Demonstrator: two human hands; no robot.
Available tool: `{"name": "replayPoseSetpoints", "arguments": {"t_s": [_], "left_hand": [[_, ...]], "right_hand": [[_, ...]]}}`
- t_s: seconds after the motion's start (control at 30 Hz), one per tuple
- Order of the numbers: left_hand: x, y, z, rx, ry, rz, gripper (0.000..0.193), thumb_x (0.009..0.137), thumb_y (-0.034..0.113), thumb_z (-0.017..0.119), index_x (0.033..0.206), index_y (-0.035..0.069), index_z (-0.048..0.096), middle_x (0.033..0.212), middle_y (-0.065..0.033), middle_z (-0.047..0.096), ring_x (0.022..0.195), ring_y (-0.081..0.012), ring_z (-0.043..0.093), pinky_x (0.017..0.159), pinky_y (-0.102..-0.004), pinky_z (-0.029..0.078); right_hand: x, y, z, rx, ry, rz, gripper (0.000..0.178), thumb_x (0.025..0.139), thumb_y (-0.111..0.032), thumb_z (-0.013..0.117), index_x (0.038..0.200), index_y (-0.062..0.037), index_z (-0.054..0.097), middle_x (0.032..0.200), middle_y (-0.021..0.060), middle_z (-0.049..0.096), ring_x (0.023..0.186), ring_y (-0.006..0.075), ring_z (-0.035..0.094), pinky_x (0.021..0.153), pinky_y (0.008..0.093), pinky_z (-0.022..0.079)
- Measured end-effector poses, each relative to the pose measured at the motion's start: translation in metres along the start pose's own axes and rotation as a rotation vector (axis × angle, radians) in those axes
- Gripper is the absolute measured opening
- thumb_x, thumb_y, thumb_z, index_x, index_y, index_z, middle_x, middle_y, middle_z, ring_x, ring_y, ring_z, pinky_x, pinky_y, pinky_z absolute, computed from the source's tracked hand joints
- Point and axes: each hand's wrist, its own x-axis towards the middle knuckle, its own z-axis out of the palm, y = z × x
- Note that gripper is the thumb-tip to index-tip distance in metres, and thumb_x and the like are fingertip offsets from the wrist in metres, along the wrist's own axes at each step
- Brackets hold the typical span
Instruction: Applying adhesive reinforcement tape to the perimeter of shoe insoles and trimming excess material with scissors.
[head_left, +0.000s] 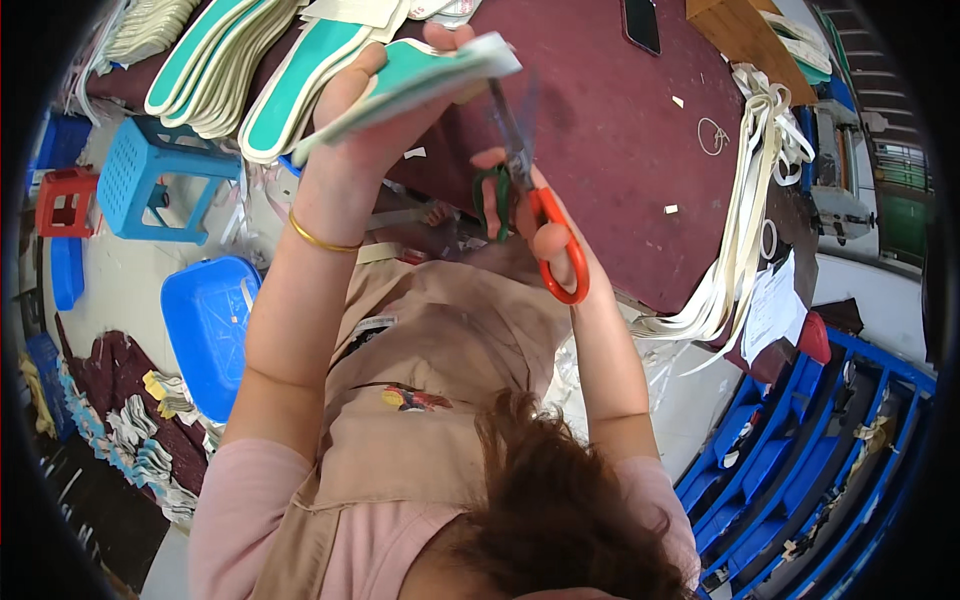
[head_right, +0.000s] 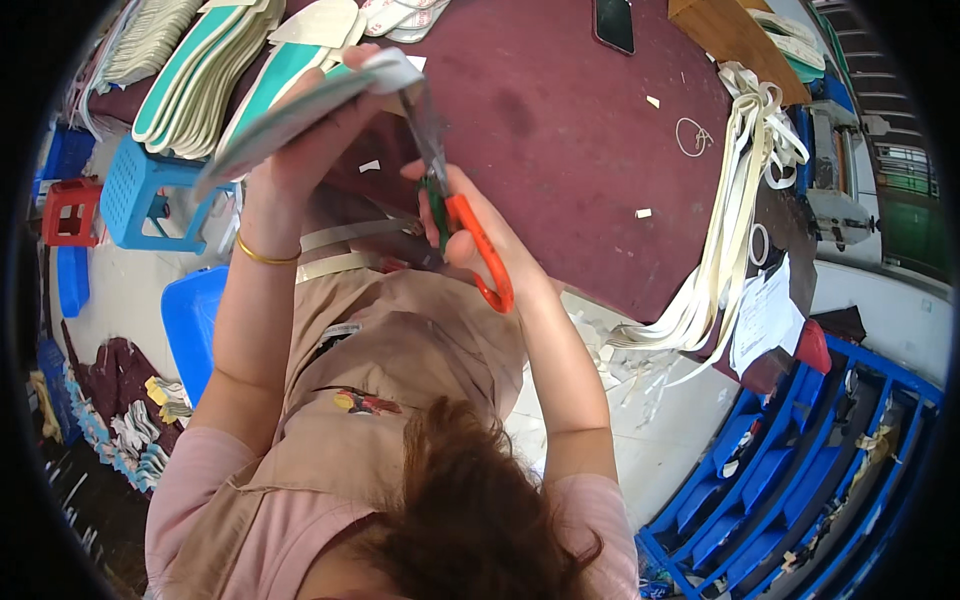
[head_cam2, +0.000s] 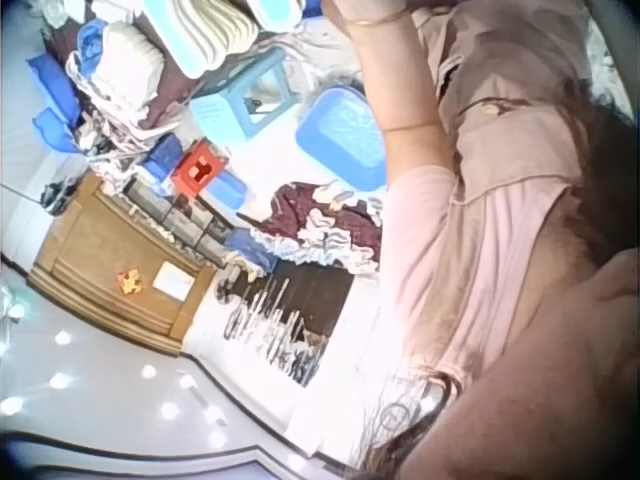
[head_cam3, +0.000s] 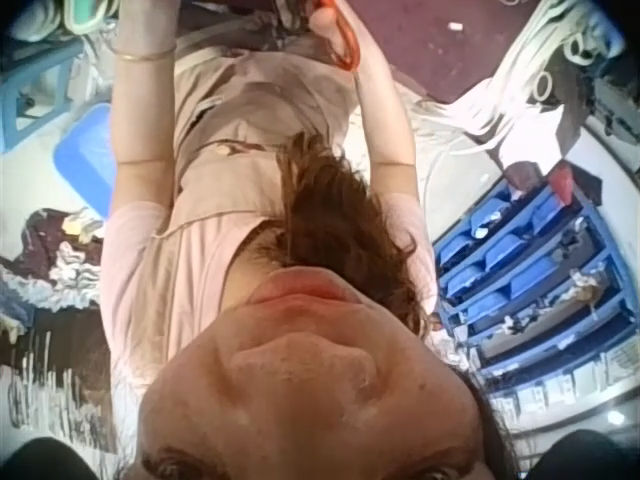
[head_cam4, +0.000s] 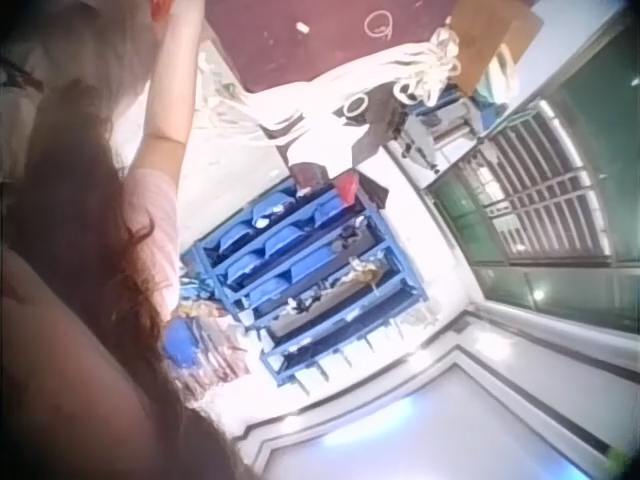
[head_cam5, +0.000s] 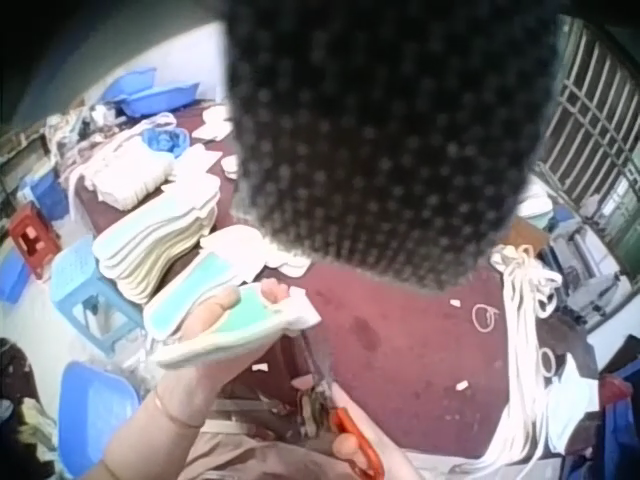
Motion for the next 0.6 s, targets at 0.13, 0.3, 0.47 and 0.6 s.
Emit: {"name": "replayPoseSetpoints", "arguments": {"t_s": [0.13,0.3,0.47,0.6], "left_hand": [[0.0,-0.001,-0.009,0.129,0.14,-0.07,0.061,0.096,0.049,0.021,0.111,-0.006,0.045,0.099,-0.0176,0.053,0.106,-0.0335,0.047,0.098,-0.059,0.033],[0.0,0.001,-0.02,0.323,0.168,-0.002,0.042,0.096,0.03,0.039,0.123,-0.002,0.041,0.115,-0.0162,0.052,0.109,-0.0279,0.051,0.1,-0.0473,0.039],[-0.004,-0.041,-0.003,1.075,0.122,0.441,0.037,0.094,0.027,0.048,0.119,-0.001,0.047,0.112,-0.0148,0.057,0.107,-0.0264,0.056,0.094,-0.0375,0.047],[-0.012,-0.051,-0.004,1.236,-0.037,0.478,0.028,0.091,0.018,0.055,0.112,-0.001,0.052,0.101,-0.013,0.062,0.095,-0.0227,0.063,0.081,-0.0342,0.054]], "right_hand": [[0.006,-0.007,-0.003,-0.056,0.131,0.258,0.038,0.078,-0.027,0.066,0.107,-0.0034,0.055,0.072,-0.0004,0.047,0.058,0.0082,0.045,0.051,0.0218,0.037],[0.002,-0.03,-0.027,-0.423,0.526,0.18,0.024,0.083,-0.023,0.063,0.095,-0.0032,0.06,0.061,-0.0019,0.052,0.045,0.0066,0.047,0.041,0.0215,0.035],[-0.003,-0.028,-0.065,-1.062,0.55,0.06,0.04,0.082,-0.016,0.066,0.117,-0.0047,0.05,0.102,0.0066,0.053,0.09,0.012,0.054,0.076,0.0259,0.046],[0.002,-0.023,0.005,-0.921,0.508,-0.46,0.018,0.07,-0.002,0.071,0.084,-0.0034,0.061,0.082,0.0071,0.055,0.08,0.0217,0.058,0.069,0.0303,0.046]]}}
